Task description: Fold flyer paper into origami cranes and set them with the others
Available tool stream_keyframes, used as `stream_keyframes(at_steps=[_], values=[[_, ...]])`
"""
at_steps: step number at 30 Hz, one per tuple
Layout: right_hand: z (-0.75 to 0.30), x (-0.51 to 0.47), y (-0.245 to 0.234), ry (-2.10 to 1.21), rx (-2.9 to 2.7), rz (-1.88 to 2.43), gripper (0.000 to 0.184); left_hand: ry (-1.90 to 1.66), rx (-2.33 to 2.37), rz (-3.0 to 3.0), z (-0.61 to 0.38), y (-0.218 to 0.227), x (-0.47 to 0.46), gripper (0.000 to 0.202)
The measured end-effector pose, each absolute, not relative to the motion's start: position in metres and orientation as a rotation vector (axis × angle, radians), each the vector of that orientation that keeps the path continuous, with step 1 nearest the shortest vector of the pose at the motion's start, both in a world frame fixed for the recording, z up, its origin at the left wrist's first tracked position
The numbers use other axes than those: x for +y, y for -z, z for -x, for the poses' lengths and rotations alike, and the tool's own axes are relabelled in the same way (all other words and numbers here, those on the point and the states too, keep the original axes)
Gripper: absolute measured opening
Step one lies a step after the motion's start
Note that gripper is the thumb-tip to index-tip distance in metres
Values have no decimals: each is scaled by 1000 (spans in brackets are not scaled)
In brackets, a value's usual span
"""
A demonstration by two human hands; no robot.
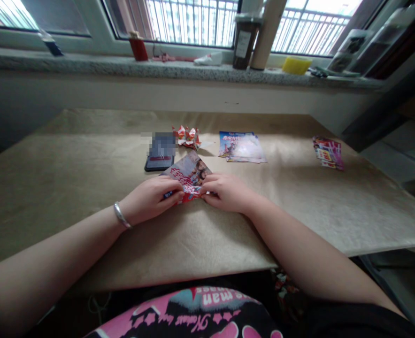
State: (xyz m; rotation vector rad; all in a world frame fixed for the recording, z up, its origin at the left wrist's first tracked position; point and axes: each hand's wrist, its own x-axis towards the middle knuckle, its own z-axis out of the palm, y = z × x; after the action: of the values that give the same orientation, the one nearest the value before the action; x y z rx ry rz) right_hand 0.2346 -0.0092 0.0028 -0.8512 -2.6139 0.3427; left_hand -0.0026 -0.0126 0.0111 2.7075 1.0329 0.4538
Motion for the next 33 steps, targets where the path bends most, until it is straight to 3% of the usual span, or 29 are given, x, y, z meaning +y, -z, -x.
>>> stream_keyframes(at_steps=[14,18,33], values=[[-236,-9,-1,-408,-2603,934,9,-350,1102,-2716,6,-9,-5,26],[-235,-11,-1,-366,-2536,1047,25,-322,1167,-2712,7,-8,-3,25],[-233,-11,-1,-173,-2632,913,22,-354,1300,-2781,7,-4,-4,24]])
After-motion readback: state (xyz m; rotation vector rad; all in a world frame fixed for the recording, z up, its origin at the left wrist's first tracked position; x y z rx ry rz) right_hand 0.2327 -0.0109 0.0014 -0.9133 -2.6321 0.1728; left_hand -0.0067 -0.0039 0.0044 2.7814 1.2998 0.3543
